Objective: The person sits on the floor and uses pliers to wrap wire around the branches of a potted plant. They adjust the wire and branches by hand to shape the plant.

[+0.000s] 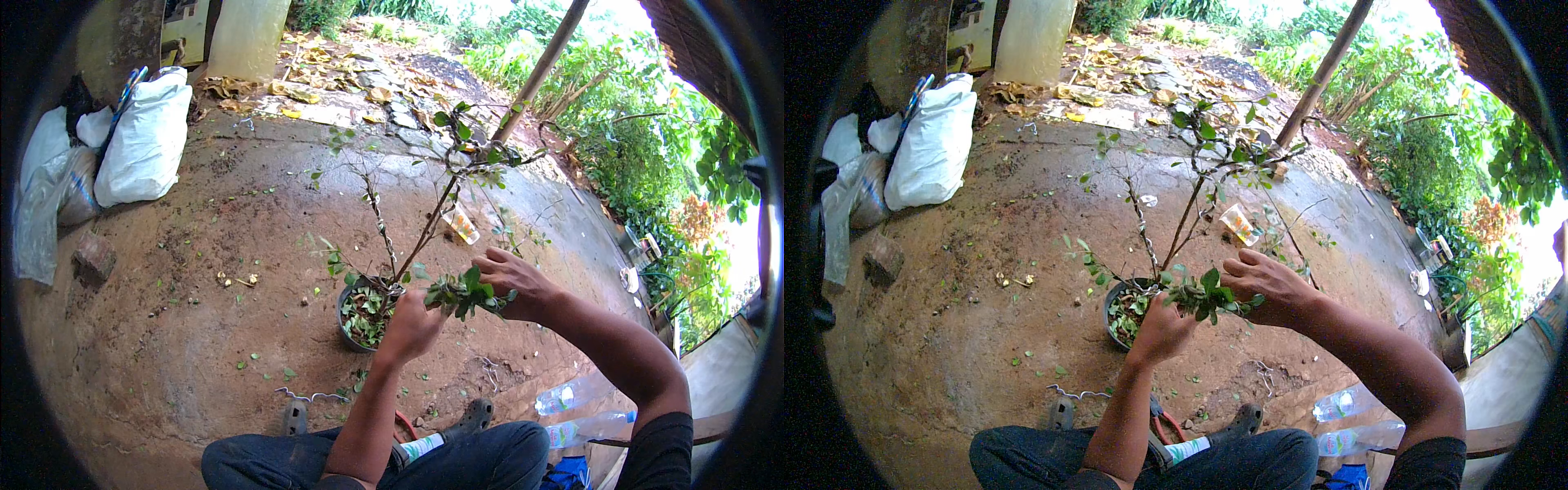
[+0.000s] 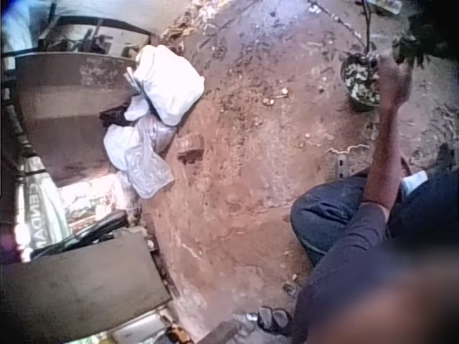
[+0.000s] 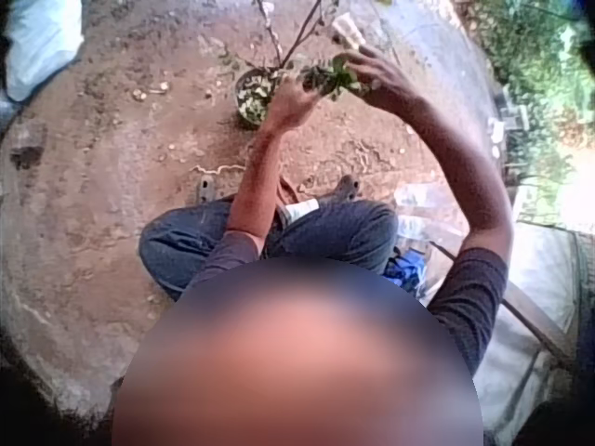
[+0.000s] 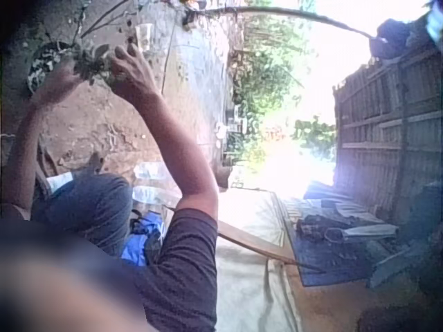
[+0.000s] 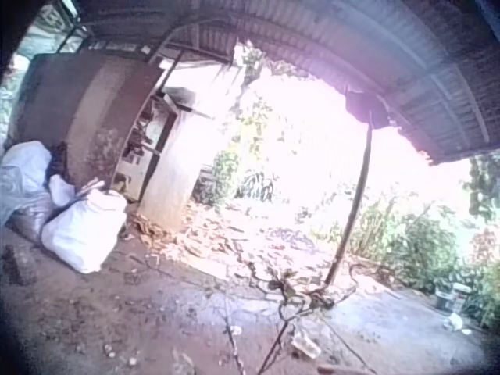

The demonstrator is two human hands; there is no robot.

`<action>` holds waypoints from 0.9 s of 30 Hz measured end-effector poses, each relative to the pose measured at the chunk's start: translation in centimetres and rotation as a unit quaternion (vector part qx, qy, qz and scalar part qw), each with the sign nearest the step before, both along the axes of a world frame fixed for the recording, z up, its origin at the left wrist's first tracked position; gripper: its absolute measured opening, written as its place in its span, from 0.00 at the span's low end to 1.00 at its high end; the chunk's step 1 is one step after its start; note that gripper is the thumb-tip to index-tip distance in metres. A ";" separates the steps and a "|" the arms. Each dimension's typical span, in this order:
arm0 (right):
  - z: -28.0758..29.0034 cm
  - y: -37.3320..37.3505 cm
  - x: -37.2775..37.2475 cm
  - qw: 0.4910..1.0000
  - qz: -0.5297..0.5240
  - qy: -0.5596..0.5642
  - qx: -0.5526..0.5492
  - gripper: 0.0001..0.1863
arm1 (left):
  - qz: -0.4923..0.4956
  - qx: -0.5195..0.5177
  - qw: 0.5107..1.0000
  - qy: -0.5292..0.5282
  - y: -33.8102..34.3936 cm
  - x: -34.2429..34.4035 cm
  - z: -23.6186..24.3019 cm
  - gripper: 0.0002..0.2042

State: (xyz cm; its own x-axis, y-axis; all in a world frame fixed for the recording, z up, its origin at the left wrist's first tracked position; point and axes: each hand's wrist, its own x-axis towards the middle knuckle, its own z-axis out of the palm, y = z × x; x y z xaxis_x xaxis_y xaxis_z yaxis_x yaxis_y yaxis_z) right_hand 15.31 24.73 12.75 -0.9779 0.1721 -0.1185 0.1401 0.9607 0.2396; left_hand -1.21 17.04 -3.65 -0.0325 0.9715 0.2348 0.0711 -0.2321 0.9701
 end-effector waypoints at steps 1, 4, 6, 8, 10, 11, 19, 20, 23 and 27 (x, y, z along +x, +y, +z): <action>0.1 0.0 -0.1 1.000 0.010 0.007 -0.012 0.08 | -0.003 0.001 1.000 -0.004 -0.1 0.0 0.0 0.18; 0.4 0.2 -0.4 0.999 0.011 -0.017 -0.040 0.08 | 0.063 0.062 0.996 0.013 -0.6 0.4 -1.1 0.14; 0.4 0.5 -0.5 0.998 -0.005 -0.029 -0.062 0.09 | 0.084 0.164 0.972 0.144 -0.2 0.5 -2.0 0.11; 0.1 0.8 -0.6 0.994 -0.021 -0.008 -0.111 0.09 | 0.087 0.185 0.960 0.194 0.2 0.8 -2.8 0.10; -0.4 1.1 -0.7 0.984 -0.061 0.025 -0.166 0.09 | 0.063 0.108 0.980 0.155 0.2 1.0 -3.3 0.10; -0.7 1.1 -0.7 0.975 -0.093 0.047 -0.195 0.09 | 0.063 0.081 0.987 0.120 0.3 1.0 -3.3 0.09; -3.2 2.1 0.3 0.880 -0.270 0.108 -0.376 0.10 | 0.138 0.160 0.977 -0.027 0.9 1.8 -2.3 0.05; -3.7 2.1 0.1 0.843 -0.317 0.118 -0.419 0.12 | 0.143 0.166 0.975 -0.023 1.0 1.8 -2.4 0.05; -4.7 1.3 -0.4 0.724 -0.398 0.171 -0.537 0.18 | 0.149 0.173 0.973 -0.039 1.0 1.4 -2.6 0.05; -3.5 0.1 0.2 0.637 -0.484 0.168 -0.576 0.19 | 0.125 0.106 0.985 -0.046 0.5 1.0 -2.1 0.07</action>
State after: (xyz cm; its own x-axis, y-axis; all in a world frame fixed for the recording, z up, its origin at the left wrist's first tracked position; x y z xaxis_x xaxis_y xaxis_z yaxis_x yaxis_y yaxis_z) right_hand 15.47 24.80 9.29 -0.4829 0.7020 -0.5235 0.6575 -0.1042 -0.7462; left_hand -0.25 17.56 -5.74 -0.2955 0.8598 0.4164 0.0649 -0.4168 0.9067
